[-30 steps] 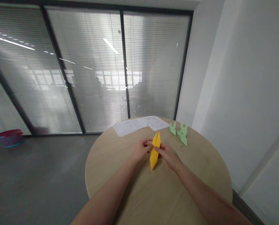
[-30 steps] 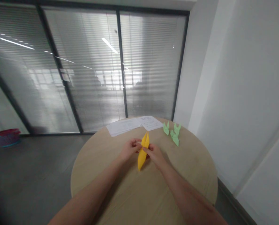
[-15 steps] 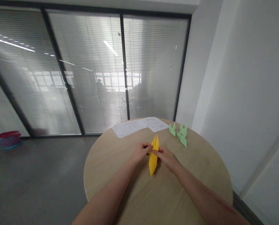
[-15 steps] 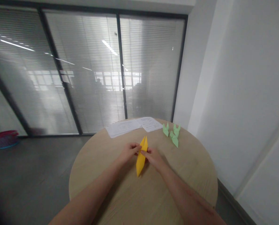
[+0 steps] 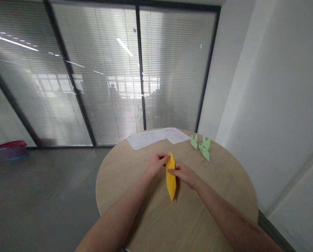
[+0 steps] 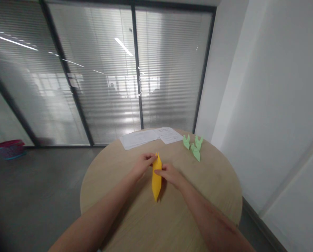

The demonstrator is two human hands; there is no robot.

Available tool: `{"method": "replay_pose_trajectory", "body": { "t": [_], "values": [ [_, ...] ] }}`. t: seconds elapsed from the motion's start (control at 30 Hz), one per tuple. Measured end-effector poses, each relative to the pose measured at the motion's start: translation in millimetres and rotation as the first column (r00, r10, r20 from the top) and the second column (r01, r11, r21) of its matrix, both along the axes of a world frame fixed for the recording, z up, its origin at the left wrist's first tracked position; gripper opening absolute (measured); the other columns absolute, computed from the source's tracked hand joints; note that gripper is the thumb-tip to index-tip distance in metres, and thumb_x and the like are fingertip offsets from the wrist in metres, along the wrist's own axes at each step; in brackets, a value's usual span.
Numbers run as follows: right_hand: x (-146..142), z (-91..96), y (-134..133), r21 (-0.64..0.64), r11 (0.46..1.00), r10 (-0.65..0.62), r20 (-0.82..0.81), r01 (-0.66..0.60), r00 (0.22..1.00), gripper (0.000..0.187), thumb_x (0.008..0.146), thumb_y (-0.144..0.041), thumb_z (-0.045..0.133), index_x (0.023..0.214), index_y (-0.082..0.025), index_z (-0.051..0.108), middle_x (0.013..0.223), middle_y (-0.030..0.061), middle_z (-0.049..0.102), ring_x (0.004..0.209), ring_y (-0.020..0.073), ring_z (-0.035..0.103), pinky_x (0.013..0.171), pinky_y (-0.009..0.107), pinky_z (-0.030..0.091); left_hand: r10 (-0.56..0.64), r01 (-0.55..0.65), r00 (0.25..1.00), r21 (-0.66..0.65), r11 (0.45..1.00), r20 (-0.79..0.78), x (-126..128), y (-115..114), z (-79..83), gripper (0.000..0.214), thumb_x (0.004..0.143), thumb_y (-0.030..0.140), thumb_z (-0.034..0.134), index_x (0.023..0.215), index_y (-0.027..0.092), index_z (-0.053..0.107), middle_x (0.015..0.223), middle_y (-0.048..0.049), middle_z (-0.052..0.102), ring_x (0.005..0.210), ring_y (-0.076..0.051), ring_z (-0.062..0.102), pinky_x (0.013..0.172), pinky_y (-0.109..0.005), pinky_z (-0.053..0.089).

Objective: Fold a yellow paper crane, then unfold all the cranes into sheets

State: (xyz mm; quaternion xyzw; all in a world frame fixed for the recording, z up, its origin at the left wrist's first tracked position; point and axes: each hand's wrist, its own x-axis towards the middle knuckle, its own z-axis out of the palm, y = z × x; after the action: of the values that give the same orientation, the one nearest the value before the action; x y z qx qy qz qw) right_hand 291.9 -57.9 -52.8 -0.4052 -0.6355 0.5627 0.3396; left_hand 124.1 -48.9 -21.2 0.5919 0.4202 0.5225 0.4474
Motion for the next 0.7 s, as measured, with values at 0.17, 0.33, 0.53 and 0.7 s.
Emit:
{"method": "replay_pose_trajectory", "body": {
  "t": [0.17, 0.33, 0.53, 0.7],
  "values": [
    [0.5, 1.4, -2.9, 0.0, 0.996, 0.089, -0.009, -0.089, 0.996, 0.031, 0.074, -0.042, 0.077, 0.084, -0.013, 0.07, 0.078, 0.0047, 0.069, 0.068, 0.0161, 0.057, 0.064, 0.026, 0.038, 0.102, -0.101, 0.992, -0.018, 0.995, 0.075, -3.2, -3.8, 9.5, 0.035, 0.067, 0.048, 0.078, 0.072, 0.015, 0.071, 0.068, -0.003, 0.066, 0.062, -0.014, 0.057, 0.06, -0.026, 0.045],
    [-0.2, 0.1, -1.4, 0.009, 0.994, 0.113, 0.043, -0.113, 0.993, 0.032, 0.073, -0.042, 0.078, 0.081, -0.013, 0.069, 0.073, 0.0035, 0.066, 0.064, 0.0146, 0.054, 0.06, 0.026, 0.035, 0.235, -0.234, 0.957, -0.027, 0.972, 0.17, -6.6, -5.5, 14.9, 0.037, 0.067, 0.05, 0.077, 0.079, 0.015, 0.072, 0.077, -0.0043, 0.066, 0.065, -0.014, 0.056, 0.06, -0.027, 0.049],
    [-2.3, -5.7, 3.1, 0.008, 1.0, 0.001, 0.004, -0.001, 1.0, 0.035, 0.076, -0.048, 0.075, 0.085, -0.014, 0.068, 0.072, 0.0027, 0.065, 0.061, 0.0152, 0.055, 0.056, 0.026, 0.035, -0.015, 0.021, 0.999, -0.137, 0.99, 0.044, -5.5, -6.6, 7.7, 0.046, 0.067, 0.056, 0.079, 0.086, 0.014, 0.074, 0.081, -0.006, 0.07, 0.071, -0.017, 0.062, 0.064, -0.028, 0.049],
    [-5.4, -5.8, 3.1, 0.039, 0.998, 0.042, -0.011, -0.041, 0.999, 0.036, 0.074, -0.05, 0.076, 0.083, -0.015, 0.07, 0.072, 0.0028, 0.064, 0.065, 0.0168, 0.055, 0.06, 0.027, 0.035, -0.211, 0.189, 0.973, -0.2, 0.961, -0.095, -9.1, -3.4, -5.1, 0.042, 0.062, 0.052, 0.082, 0.071, 0.011, 0.073, 0.068, -0.0047, 0.067, 0.061, -0.015, 0.057, 0.062, -0.028, 0.042]
  ]
}}
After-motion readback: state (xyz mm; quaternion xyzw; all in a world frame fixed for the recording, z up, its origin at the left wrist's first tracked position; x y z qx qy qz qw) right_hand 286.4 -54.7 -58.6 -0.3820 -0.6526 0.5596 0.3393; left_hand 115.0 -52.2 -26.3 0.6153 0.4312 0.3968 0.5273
